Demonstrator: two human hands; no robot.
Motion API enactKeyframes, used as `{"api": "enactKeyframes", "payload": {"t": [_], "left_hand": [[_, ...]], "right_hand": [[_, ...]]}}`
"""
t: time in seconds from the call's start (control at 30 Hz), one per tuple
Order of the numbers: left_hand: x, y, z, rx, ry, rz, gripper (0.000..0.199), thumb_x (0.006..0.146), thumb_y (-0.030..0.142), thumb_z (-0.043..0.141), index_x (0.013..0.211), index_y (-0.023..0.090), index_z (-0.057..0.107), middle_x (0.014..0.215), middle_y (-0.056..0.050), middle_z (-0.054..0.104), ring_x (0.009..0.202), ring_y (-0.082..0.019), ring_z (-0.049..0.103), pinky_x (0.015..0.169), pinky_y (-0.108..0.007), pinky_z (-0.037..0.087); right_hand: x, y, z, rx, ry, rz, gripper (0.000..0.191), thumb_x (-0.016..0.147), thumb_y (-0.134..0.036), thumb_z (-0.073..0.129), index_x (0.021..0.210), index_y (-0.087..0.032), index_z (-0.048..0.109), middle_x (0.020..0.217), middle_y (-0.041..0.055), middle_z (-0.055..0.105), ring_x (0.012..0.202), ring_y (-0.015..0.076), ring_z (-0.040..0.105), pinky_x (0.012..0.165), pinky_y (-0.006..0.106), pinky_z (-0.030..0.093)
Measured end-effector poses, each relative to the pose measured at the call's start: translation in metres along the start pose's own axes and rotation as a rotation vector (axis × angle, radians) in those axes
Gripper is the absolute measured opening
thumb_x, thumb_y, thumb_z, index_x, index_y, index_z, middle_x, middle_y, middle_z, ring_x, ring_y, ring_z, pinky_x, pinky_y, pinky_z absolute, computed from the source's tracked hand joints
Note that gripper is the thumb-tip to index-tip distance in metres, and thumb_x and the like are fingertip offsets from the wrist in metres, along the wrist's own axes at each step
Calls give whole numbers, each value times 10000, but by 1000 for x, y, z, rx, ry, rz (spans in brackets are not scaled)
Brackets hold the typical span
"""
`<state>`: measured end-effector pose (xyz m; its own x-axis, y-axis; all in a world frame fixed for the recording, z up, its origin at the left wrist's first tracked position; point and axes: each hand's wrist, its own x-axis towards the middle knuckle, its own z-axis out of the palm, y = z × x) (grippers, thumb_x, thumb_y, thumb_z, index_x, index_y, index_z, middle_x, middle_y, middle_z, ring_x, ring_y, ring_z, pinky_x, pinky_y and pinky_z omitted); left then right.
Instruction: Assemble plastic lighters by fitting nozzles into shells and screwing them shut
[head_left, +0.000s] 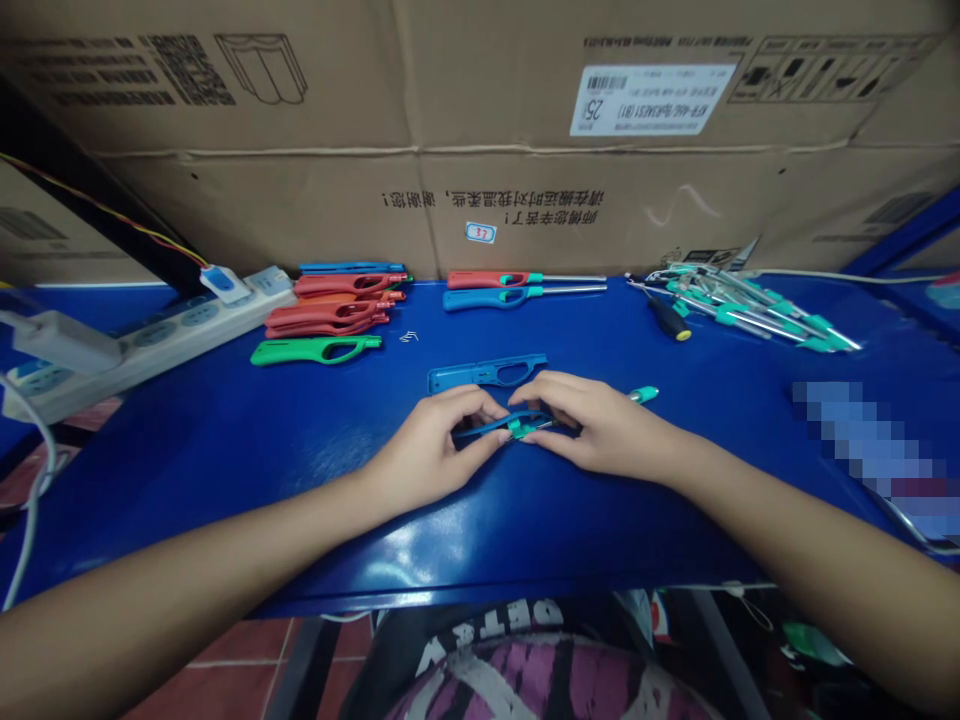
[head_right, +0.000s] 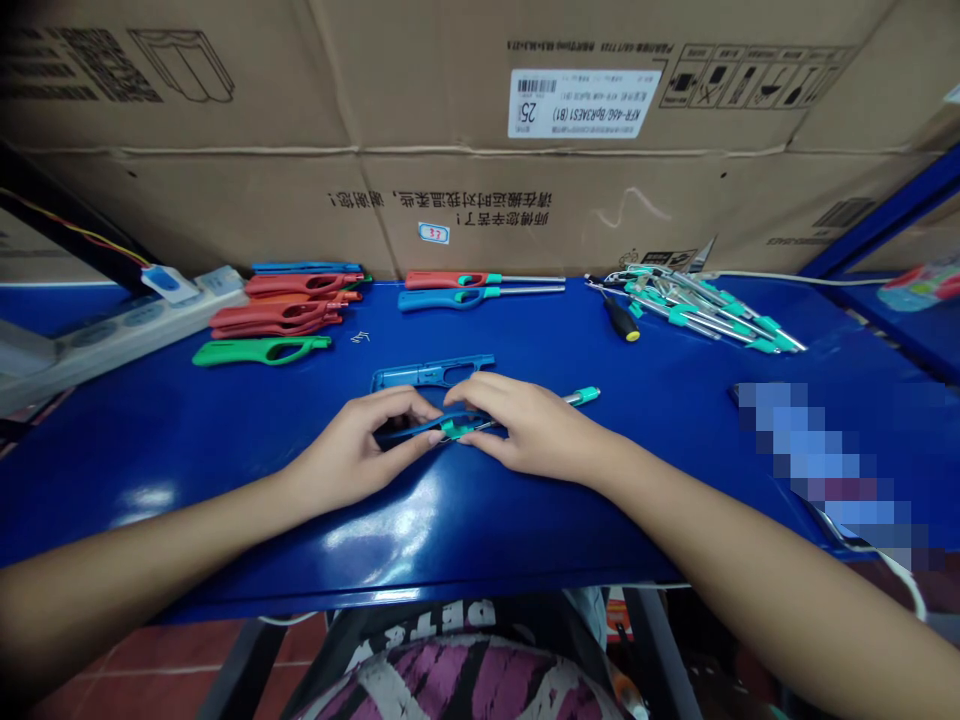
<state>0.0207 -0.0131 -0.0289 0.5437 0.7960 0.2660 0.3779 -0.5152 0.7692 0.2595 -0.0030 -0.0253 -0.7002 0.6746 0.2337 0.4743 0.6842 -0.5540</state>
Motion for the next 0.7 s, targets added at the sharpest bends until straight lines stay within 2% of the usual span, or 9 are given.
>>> {"api": "enactKeyframes", "payload": {"t": [0.13,0.27,0.37,0.53,0.7], "left_hand": [[-1,1,1,-29,13,-11,64,922,201,653,932,163,703,888,-26,714,829,-155,660,753,-269,503],[0,-1,1,-40,15,-53,84,918,229,658,925,165,713,883,-33,730,814,-166,671,718,-271,512],[1,-2,-1,-26,-16,-95,89,915,235,665,952,177,720,919,-27,749,838,-169,686,755,-280,523],[0,-2,-6,53,-42,-15,173,922,274,674,1070,203,729,1047,-35,756,950,-182,695,876,-306,523],[-1,-2,-9,107,-42,13,151,937,225,636,1047,197,736,1001,-34,760,912,-179,700,842,-303,526]], "right_hand": [[0,-1,1,0,-16,-24,267,943,-201,634,1206,-209,586,1102,63,646,973,176,616,795,282,488],[0,0,-1,-4,-34,-23,273,944,-211,626,1214,-215,590,1104,71,647,984,190,623,818,309,507],[0,2,-3,5,-46,-34,293,956,-213,612,1248,-217,584,1127,80,649,1016,197,624,850,318,511],[0,5,-5,17,-53,-35,284,972,-221,599,1256,-210,592,1142,84,650,1041,198,626,872,318,516],[-1,7,-6,6,-33,-36,286,969,-218,605,1255,-205,597,1141,84,654,1041,201,629,884,335,524]]}}
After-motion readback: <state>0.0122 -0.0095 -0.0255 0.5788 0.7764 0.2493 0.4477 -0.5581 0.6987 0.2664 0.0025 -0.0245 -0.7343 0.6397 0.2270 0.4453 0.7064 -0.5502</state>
